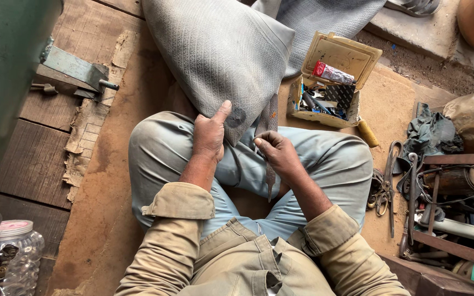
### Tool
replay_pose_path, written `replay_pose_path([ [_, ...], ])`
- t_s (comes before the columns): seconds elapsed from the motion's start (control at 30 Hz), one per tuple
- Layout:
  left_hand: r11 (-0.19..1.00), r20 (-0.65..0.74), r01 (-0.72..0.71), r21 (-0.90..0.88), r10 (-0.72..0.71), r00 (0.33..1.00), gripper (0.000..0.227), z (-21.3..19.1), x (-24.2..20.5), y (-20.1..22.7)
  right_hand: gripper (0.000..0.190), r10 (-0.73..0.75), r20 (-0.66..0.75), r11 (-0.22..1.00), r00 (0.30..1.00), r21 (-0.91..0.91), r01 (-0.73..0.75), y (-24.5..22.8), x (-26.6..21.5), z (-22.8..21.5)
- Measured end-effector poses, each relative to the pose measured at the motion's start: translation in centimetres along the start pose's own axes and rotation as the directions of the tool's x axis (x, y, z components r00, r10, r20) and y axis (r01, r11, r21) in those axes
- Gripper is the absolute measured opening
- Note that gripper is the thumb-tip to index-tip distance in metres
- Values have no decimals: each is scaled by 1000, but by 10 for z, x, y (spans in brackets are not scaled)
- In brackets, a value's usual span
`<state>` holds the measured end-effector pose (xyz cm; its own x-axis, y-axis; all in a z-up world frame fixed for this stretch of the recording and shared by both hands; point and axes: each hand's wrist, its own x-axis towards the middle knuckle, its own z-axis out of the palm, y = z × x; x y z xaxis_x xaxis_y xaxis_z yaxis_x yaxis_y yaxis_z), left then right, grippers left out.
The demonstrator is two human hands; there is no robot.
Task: The person is sewing a black patch onto a large grey inner tube by hand. Using a needle and thread, they pull the thread through the material to secure the patch over a hole while holding the tube in their lap.
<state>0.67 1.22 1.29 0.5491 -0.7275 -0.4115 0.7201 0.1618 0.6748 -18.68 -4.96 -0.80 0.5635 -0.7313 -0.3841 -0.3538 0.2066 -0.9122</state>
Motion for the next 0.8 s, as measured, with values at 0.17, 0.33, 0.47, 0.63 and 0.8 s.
replay_pose_path([
  [0.17,999,-49,28,27,-27,998,40,-7,5,-9,37,79,7,992,997,-97,-78,-7,-5,2],
  [0.33,999,-37,29,-13,-29,999,42,-8,8,-11,40,97,22,995,995,17,-97,-9,-3,6],
  [0.47,999,-46,40,-8,-40,998,41,-9,8,-13,37,127,21,984,992,121,-129,-3,1,7],
  [0.63,1000,-71,23,15,-22,997,39,-9,9,-15,35,140,2,972,990,190,-138,5,5,13],
  [0.8,999,-87,22,33,-19,996,37,-11,11,-19,33,217,-17,955,976,212,-209,8,3,17],
])
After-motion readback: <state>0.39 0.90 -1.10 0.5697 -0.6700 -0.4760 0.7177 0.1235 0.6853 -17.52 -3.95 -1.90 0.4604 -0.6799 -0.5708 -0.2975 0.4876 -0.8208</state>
